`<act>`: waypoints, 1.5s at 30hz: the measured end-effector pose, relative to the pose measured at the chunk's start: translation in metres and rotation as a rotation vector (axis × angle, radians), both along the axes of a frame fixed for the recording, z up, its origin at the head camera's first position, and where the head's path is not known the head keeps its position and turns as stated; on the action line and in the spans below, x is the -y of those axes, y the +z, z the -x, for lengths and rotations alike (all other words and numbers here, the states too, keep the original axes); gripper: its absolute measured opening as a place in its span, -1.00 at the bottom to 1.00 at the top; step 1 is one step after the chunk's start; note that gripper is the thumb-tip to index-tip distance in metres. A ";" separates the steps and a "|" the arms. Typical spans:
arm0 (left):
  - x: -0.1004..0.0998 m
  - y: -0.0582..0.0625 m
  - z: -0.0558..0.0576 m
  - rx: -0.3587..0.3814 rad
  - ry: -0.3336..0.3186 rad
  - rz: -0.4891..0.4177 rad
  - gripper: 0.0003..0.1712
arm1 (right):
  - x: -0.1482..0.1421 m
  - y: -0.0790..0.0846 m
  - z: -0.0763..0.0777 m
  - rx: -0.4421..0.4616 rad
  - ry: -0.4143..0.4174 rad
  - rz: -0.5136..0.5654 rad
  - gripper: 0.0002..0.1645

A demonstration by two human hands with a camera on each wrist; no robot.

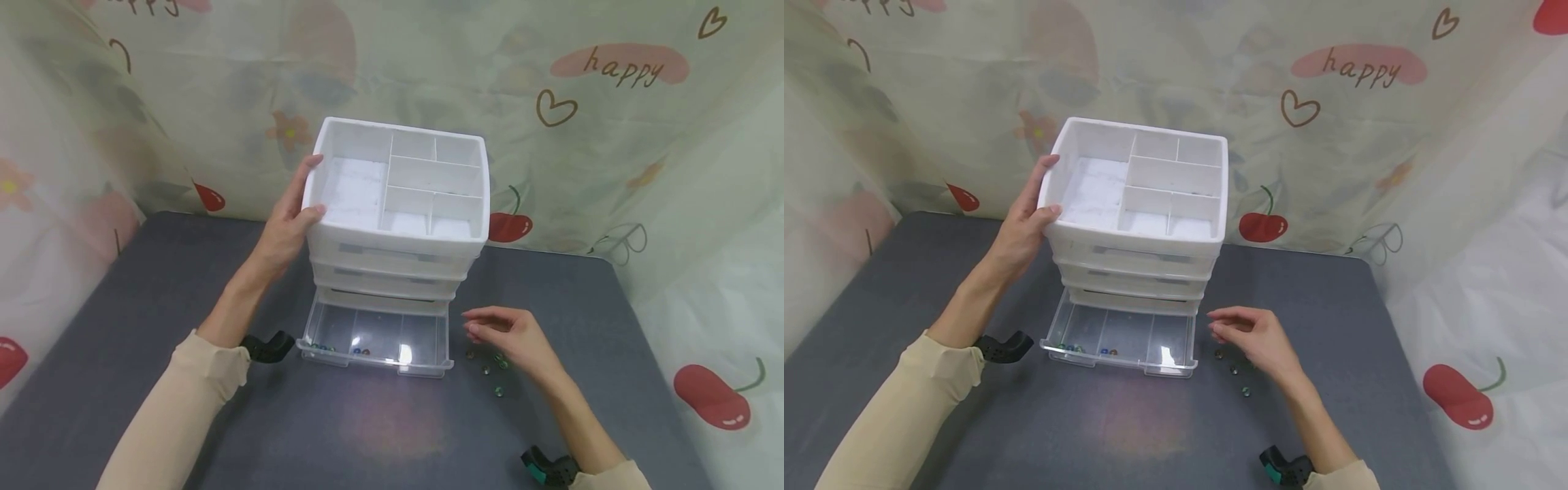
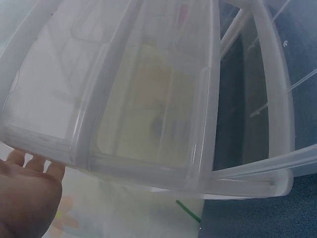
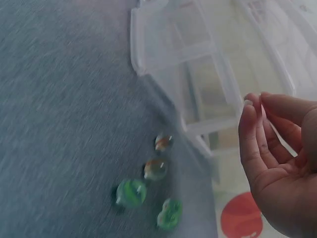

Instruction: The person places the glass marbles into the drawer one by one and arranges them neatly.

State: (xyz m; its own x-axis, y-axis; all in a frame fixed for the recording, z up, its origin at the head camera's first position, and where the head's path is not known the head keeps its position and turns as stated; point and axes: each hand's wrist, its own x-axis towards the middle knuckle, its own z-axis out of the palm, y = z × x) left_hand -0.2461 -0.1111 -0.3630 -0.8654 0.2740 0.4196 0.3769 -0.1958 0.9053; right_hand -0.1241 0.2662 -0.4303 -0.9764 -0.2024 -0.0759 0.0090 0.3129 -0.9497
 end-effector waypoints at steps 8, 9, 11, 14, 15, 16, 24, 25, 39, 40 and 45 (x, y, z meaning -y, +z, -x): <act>0.000 -0.001 0.000 0.002 -0.002 -0.007 -0.24 | -0.019 -0.011 -0.010 -0.021 -0.079 -0.072 -0.53; 0.000 -0.001 0.000 0.003 -0.003 -0.009 -0.24 | -0.021 -0.013 -0.011 -0.020 -0.091 -0.082 -0.53; -0.001 0.000 0.001 0.002 -0.003 -0.007 -0.24 | -0.026 -0.016 -0.013 -0.019 -0.107 -0.082 -0.54; -0.001 0.001 0.000 0.003 0.000 0.000 -0.24 | -0.033 -0.020 -0.017 -0.029 -0.124 -0.077 -0.56; -0.001 0.001 0.001 0.003 0.000 -0.001 -0.24 | -0.035 -0.021 -0.018 -0.034 -0.130 -0.080 -0.56; -0.001 0.001 0.001 0.002 0.000 0.000 -0.24 | -0.038 -0.022 -0.019 -0.039 -0.132 -0.086 -0.57; -0.002 0.002 -0.001 -0.001 -0.005 -0.011 -0.24 | -0.053 -0.035 -0.028 -0.033 -0.160 -0.135 -0.63; -0.002 0.001 0.000 -0.001 -0.006 -0.010 -0.24 | -0.054 -0.037 -0.029 -0.032 -0.165 -0.130 -0.63; -0.001 0.000 0.001 -0.003 -0.001 -0.012 -0.25 | -0.065 -0.054 -0.040 0.008 -0.171 -0.156 -0.61; -0.001 0.000 0.001 -0.002 -0.002 -0.014 -0.25 | -0.065 -0.054 -0.041 0.019 -0.166 -0.158 -0.59; -0.001 0.000 0.000 0.004 -0.001 -0.019 -0.25 | -0.065 -0.055 -0.040 0.067 -0.152 -0.165 -0.55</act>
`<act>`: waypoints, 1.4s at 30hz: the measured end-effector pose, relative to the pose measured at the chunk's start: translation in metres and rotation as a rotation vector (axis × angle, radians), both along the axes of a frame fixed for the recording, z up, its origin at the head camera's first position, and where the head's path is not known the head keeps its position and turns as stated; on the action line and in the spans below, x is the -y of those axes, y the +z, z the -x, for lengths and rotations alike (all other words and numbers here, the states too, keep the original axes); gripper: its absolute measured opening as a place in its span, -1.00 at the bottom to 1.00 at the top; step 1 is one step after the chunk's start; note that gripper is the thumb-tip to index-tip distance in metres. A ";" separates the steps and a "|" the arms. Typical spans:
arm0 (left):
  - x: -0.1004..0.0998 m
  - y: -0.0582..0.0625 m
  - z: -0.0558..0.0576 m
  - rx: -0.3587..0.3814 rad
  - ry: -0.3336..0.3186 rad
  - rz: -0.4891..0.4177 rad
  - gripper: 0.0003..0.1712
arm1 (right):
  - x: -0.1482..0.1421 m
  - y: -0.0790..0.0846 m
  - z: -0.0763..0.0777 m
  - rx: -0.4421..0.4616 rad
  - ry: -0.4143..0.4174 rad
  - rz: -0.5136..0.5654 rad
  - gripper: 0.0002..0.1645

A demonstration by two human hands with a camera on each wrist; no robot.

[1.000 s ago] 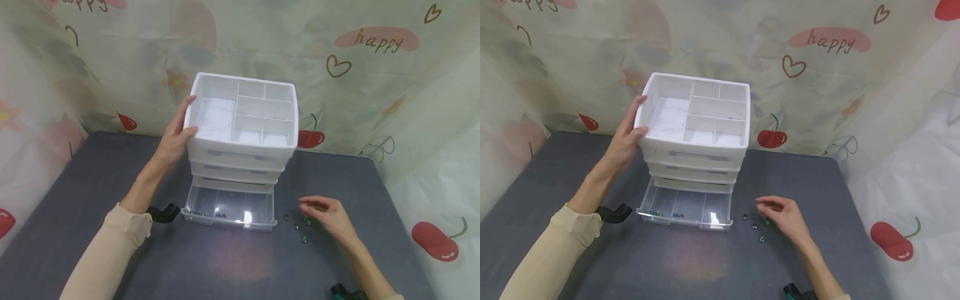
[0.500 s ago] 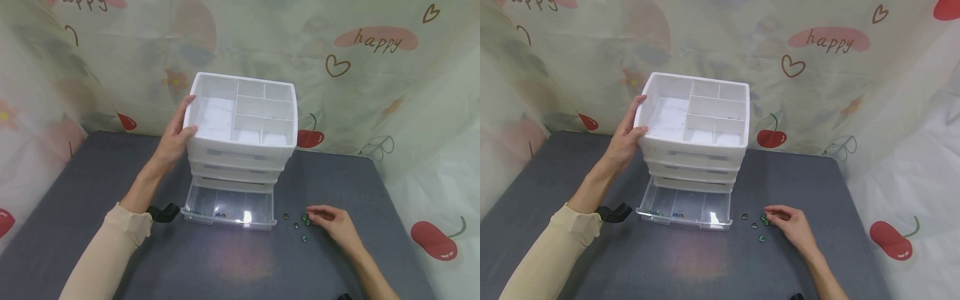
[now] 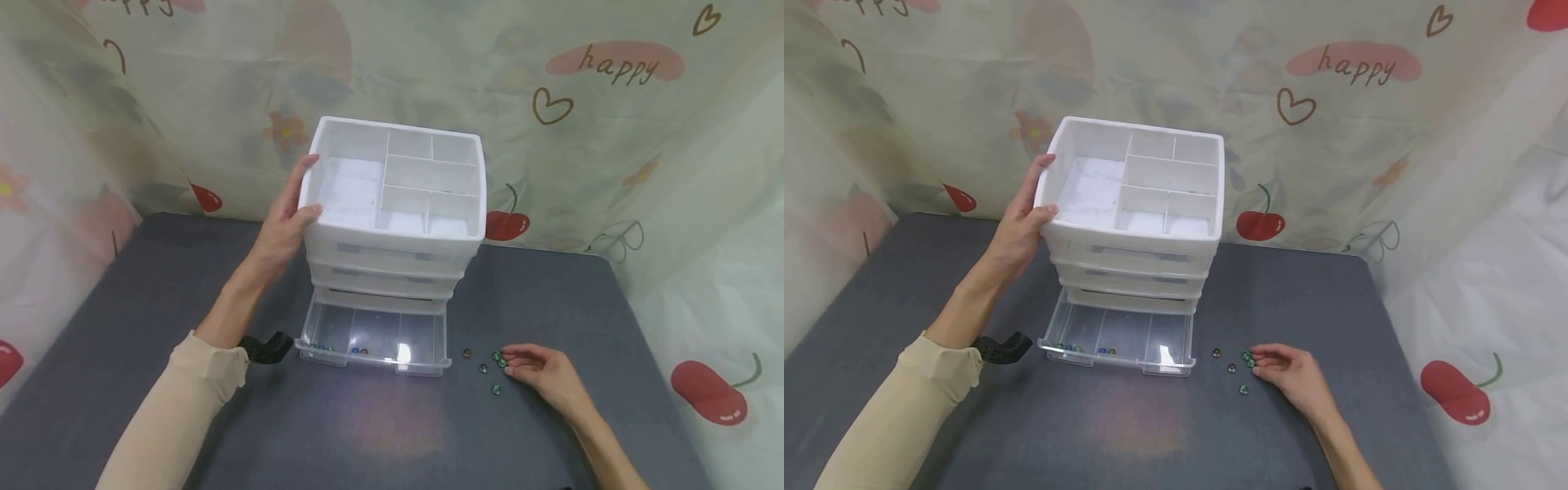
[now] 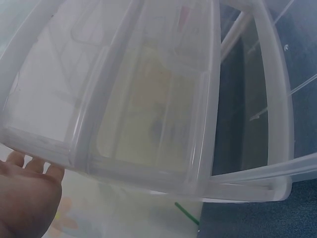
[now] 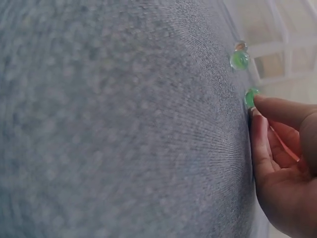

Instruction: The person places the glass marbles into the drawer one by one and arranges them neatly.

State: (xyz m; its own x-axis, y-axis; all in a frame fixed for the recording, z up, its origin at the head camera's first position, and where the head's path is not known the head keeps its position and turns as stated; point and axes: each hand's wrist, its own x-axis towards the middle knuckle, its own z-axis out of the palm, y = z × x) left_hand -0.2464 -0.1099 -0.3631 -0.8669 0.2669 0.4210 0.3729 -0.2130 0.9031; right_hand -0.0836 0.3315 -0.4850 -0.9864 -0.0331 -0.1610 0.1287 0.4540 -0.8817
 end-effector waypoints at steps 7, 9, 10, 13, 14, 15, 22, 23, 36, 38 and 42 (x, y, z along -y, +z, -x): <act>0.003 0.001 -0.002 0.007 0.020 0.000 -0.24 | 0.009 0.000 0.002 -0.025 -0.015 -0.140 -0.56; 0.004 0.001 -0.002 0.006 0.022 -0.003 -0.23 | 0.012 -0.001 0.002 -0.030 -0.031 -0.187 -0.59; 0.004 0.001 -0.003 0.006 0.022 -0.005 -0.23 | 0.013 -0.001 0.003 -0.034 -0.037 -0.209 -0.60; 0.005 0.001 -0.002 0.002 0.024 -0.006 -0.24 | 0.016 -0.002 0.003 -0.059 -0.043 -0.252 -0.64; 0.005 0.001 -0.002 -0.001 0.025 -0.007 -0.24 | 0.016 -0.002 0.003 -0.066 -0.044 -0.262 -0.65; 0.005 0.001 -0.002 -0.001 0.024 -0.008 -0.24 | 0.016 -0.002 0.003 -0.071 -0.045 -0.270 -0.66; 0.005 0.000 -0.001 -0.009 0.020 -0.016 -0.23 | 0.014 -0.002 0.003 -0.095 -0.040 -0.278 -0.73; 0.005 0.000 0.000 -0.011 0.019 -0.017 -0.23 | 0.014 -0.002 0.004 -0.102 -0.035 -0.278 -0.74; 0.001 -0.001 0.000 -0.016 -0.007 -0.037 -0.24 | 0.004 -0.002 0.001 -0.130 -0.011 -0.212 -0.69; 0.000 0.000 0.000 -0.015 -0.010 -0.034 -0.25 | 0.004 -0.001 0.000 -0.124 -0.012 -0.199 -0.66; -0.001 0.000 0.001 -0.013 -0.010 -0.026 -0.24 | 0.007 0.004 0.001 -0.119 -0.018 -0.151 -0.64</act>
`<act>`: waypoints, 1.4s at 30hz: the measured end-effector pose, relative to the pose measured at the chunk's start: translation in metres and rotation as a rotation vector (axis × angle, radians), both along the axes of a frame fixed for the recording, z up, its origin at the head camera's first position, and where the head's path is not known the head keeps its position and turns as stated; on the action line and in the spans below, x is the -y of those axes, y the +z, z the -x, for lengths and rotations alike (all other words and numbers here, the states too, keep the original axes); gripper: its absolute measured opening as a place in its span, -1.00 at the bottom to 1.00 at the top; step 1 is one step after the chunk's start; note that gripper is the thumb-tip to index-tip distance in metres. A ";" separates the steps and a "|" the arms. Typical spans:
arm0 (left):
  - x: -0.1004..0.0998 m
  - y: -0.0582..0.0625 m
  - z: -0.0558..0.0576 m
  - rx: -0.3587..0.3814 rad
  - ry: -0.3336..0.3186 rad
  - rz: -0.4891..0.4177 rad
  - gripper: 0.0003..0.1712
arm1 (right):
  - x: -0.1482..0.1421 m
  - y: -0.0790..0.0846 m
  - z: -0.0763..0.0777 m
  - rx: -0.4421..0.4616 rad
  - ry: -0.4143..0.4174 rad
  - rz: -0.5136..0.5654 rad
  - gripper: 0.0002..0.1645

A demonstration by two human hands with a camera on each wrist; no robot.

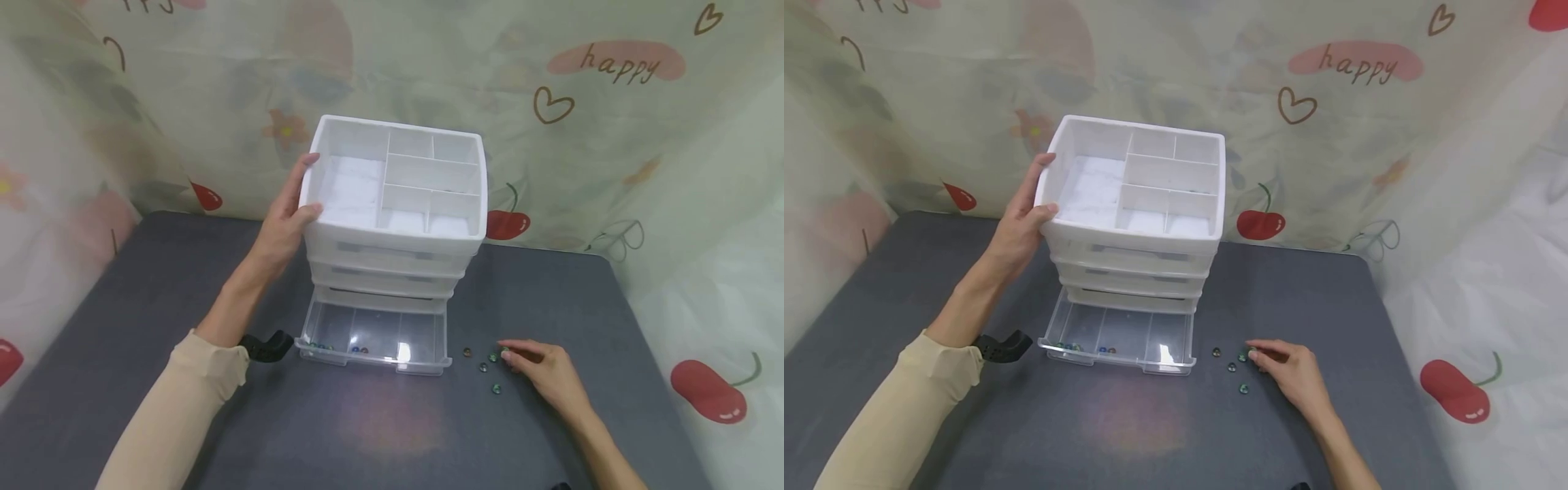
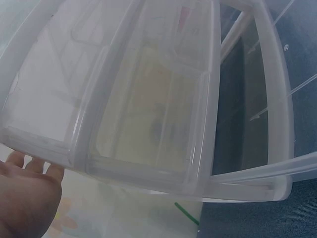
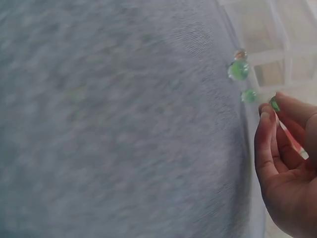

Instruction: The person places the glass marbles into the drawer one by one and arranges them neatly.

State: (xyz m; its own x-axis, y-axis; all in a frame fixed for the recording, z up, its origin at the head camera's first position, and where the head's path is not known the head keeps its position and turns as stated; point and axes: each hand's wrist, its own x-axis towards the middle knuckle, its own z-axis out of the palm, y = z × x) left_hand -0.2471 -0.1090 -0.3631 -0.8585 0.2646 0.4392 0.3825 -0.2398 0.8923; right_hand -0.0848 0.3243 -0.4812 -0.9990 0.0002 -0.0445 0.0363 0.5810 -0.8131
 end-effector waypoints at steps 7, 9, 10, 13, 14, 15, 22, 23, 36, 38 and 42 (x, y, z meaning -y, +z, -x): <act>-0.001 0.001 0.001 0.003 0.004 0.009 -0.24 | 0.013 0.015 0.007 0.005 0.015 0.052 -0.61; 0.000 0.001 0.001 0.004 0.006 0.007 -0.24 | 0.018 0.020 0.009 0.003 0.026 0.071 -0.59; 0.000 0.000 0.001 0.004 0.006 0.006 -0.24 | 0.022 0.022 0.010 0.002 0.031 0.087 -0.59; 0.000 0.000 0.001 0.005 0.008 0.006 -0.24 | 0.031 0.027 0.012 -0.002 0.049 0.099 -0.58; 0.000 0.000 0.001 0.004 0.008 0.006 -0.24 | 0.033 0.029 0.013 -0.002 0.053 0.098 -0.58; 0.000 -0.001 0.001 0.004 0.008 0.006 -0.24 | 0.036 0.030 0.014 -0.002 0.059 0.097 -0.57; 0.000 0.000 0.001 0.000 0.002 0.015 -0.24 | 0.049 0.038 0.018 0.011 0.100 0.153 -0.60; 0.000 0.000 0.001 0.001 0.004 0.018 -0.23 | 0.051 0.039 0.019 0.011 0.108 0.161 -0.60; 0.000 -0.001 0.000 0.003 0.010 0.013 -0.23 | 0.078 0.049 0.027 -0.017 0.180 0.212 -0.66; 0.000 -0.001 0.000 0.002 0.010 0.014 -0.23 | 0.082 0.049 0.029 -0.025 0.182 0.208 -0.66; 0.000 0.000 0.000 0.001 0.010 0.013 -0.23 | 0.092 0.049 0.031 -0.040 0.201 0.228 -0.65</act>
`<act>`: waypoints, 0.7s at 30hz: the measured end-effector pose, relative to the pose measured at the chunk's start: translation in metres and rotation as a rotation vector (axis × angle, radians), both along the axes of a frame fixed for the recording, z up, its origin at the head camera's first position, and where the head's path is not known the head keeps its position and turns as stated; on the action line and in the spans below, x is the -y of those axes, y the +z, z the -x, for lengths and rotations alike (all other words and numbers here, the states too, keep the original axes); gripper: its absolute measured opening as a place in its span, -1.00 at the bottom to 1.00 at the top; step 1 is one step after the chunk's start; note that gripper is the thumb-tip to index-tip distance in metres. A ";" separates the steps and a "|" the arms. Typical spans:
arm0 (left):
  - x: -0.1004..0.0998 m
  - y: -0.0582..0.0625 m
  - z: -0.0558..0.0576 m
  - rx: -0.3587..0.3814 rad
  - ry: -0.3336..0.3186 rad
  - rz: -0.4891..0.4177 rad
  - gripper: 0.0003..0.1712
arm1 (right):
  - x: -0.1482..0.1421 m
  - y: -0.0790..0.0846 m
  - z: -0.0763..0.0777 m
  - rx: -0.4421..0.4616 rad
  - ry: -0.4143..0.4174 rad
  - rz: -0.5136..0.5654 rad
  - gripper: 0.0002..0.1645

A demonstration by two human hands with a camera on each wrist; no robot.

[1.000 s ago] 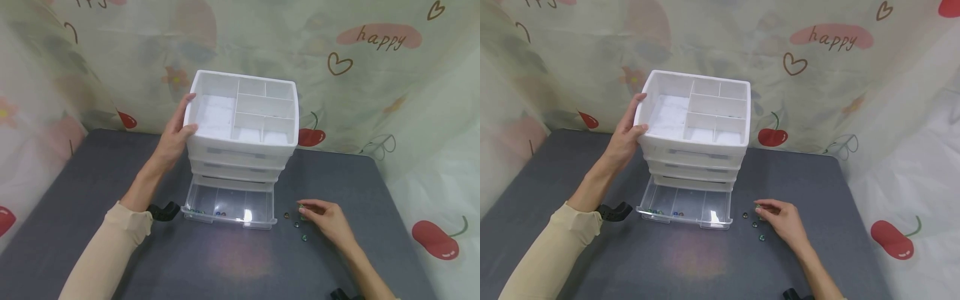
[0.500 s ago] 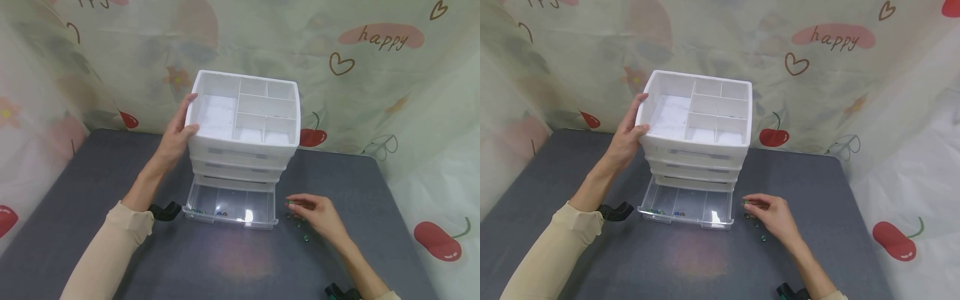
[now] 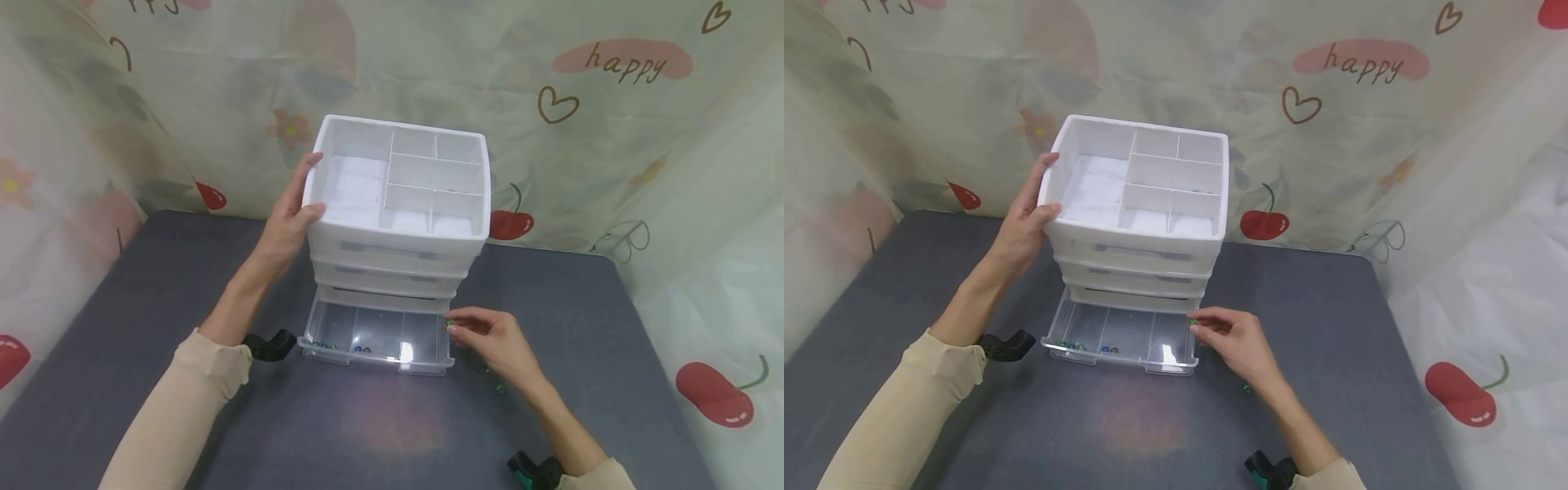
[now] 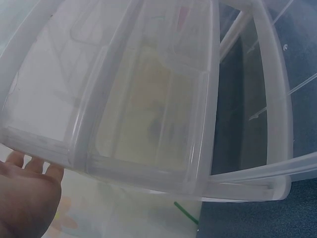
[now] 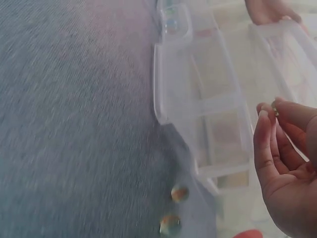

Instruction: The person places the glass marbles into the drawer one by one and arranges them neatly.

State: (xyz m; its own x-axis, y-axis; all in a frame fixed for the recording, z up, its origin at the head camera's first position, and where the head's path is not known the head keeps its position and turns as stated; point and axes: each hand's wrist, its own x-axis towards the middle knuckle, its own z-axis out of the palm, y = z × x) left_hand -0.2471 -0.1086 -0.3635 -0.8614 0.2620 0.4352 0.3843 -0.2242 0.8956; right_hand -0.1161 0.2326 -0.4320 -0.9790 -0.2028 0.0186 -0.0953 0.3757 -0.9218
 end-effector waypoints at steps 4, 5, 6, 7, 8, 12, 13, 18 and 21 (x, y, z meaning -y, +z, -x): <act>0.000 0.000 0.000 -0.003 -0.001 0.003 -0.23 | 0.010 0.000 0.003 -0.028 0.025 0.009 -0.70; 0.001 0.000 0.000 -0.002 0.000 0.004 -0.23 | 0.012 0.000 0.005 -0.038 0.031 0.010 -0.72; 0.001 0.000 0.000 -0.001 0.000 0.005 -0.23 | 0.015 0.000 0.006 -0.047 0.037 0.015 -0.73; 0.001 0.000 0.000 -0.001 0.002 0.006 -0.23 | 0.017 0.000 0.007 -0.055 0.044 0.021 -0.75; 0.001 0.000 0.000 0.000 0.003 0.007 -0.23 | 0.020 0.000 0.008 -0.058 0.050 0.030 -0.75; 0.000 -0.001 0.000 0.001 0.002 0.008 -0.23 | 0.031 -0.003 0.011 -0.065 0.075 0.061 -0.74; 0.000 -0.001 0.000 0.001 0.000 0.007 -0.23 | 0.034 -0.003 0.012 -0.062 0.079 0.068 -0.73; 0.000 0.000 -0.001 -0.001 0.003 0.006 -0.23 | 0.047 -0.004 0.016 -0.045 0.095 0.100 -0.73; 0.000 0.000 -0.001 -0.003 0.004 0.003 -0.23 | 0.055 -0.003 0.019 -0.033 0.115 0.131 -0.73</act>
State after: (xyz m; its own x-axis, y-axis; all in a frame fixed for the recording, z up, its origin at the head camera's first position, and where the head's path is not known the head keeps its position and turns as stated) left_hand -0.2461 -0.1089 -0.3633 -0.8610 0.2598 0.4373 0.3883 -0.2197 0.8950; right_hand -0.1355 0.1772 -0.4353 -0.9479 -0.3074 0.0837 -0.1617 0.2378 -0.9578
